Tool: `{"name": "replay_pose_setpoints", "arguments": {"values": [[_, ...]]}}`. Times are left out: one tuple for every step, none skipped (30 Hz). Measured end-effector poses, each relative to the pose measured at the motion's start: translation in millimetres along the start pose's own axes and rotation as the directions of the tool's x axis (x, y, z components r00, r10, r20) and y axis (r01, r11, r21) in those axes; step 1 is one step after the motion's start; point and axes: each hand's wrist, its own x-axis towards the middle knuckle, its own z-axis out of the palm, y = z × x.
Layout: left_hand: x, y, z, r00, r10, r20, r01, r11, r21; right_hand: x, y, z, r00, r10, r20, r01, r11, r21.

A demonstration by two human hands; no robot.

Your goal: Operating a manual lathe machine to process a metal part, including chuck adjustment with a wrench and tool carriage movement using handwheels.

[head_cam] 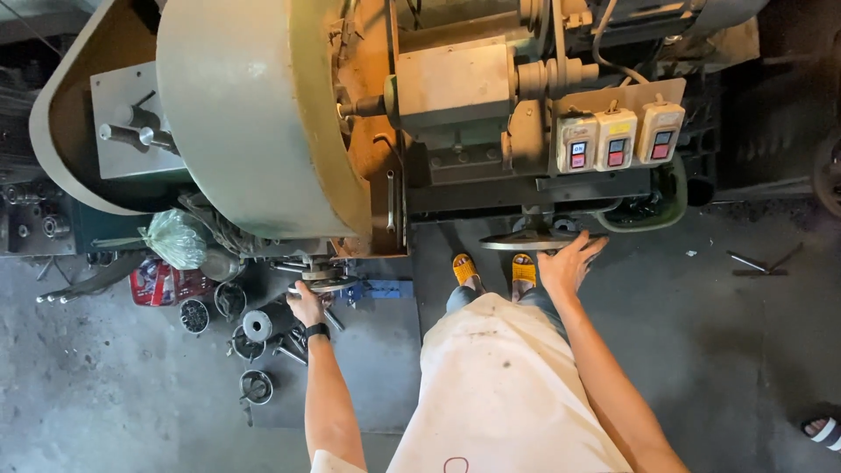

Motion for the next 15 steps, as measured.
{"name": "replay_pose_setpoints", "arguments": {"values": [[3.8, -2.6, 2.6, 1.000, 0.000, -0.001, 0.000, 1.000, 0.005, -0.8, -4.4, -2.1, 1.000, 0.003, 0.004, -0.003, 1.000, 0.000], [8.0, -4.7, 5.4, 1.000, 0.008, 0.003, -0.008, 1.000, -0.002, -1.7, -9.0, -4.2, 1.000, 0.026, -0.001, -0.026, 0.999, 0.032], [12.3, -6.7, 8.0, 1.000, 0.015, 0.008, -0.015, 1.000, -0.009, -2.6, -13.7, -6.4, 0.999, 0.049, -0.004, -0.048, 0.997, 0.063], [14.4, -8.1, 11.0, 1.000, 0.017, 0.009, -0.017, 1.000, -0.005, -3.8, -16.9, -10.3, 0.999, 0.052, -0.003, -0.052, 0.997, 0.064], [16.5, -9.6, 14.1, 1.000, 0.029, -0.006, -0.028, 0.999, 0.022, -5.0, -19.9, -14.0, 0.998, 0.061, 0.012, -0.062, 0.994, 0.087], [18.0, -11.8, 18.4, 0.999, 0.041, -0.018, -0.040, 0.998, 0.050, -6.0, -21.8, -17.9, 0.997, 0.070, 0.026, -0.073, 0.991, 0.109], [25.0, -14.3, 21.5, 0.999, 0.043, -0.015, -0.042, 0.998, 0.054, -5.2, -23.2, -17.3, 0.997, 0.075, 0.026, -0.078, 0.991, 0.109], [30.6, -17.4, 24.0, 0.998, 0.046, -0.030, -0.043, 0.996, 0.073, -4.5, -24.7, -17.9, 0.997, 0.079, 0.020, -0.081, 0.993, 0.082], [36.4, -20.7, 26.2, 0.998, 0.049, -0.046, -0.045, 0.995, 0.091, -4.1, -26.2, -18.5, 0.996, 0.083, 0.014, -0.084, 0.995, 0.055], [33.7, -17.5, 26.5, 0.998, 0.048, -0.047, -0.043, 0.995, 0.091, -3.9, -25.3, -18.6, 0.997, 0.082, 0.015, -0.083, 0.995, 0.054], [31.1, -14.5, 26.7, 0.998, 0.047, -0.044, -0.041, 0.993, 0.109, -3.9, -24.3, -18.7, 0.997, 0.071, 0.018, -0.072, 0.995, 0.063], [28.5, -11.6, 26.0, 0.998, 0.045, -0.042, -0.040, 0.991, 0.128, -4.5, -23.5, -19.0, 0.998, 0.059, 0.021, -0.061, 0.996, 0.072], [25.9, -7.9, 24.5, 0.998, 0.044, -0.043, -0.038, 0.991, 0.128, -4.0, -25.7, -20.3, 0.998, 0.058, 0.023, -0.060, 0.996, 0.071], [22.9, -4.5, 22.6, 0.998, 0.045, -0.033, -0.039, 0.987, 0.154, -4.3, -26.9, -21.8, 0.998, 0.054, 0.024, -0.056, 0.996, 0.076], [19.9, -1.0, 20.8, 0.999, 0.045, -0.024, -0.040, 0.983, 0.180, -4.6, -28.1, -23.3, 0.998, 0.050, 0.026, -0.052, 0.995, 0.080]]}}
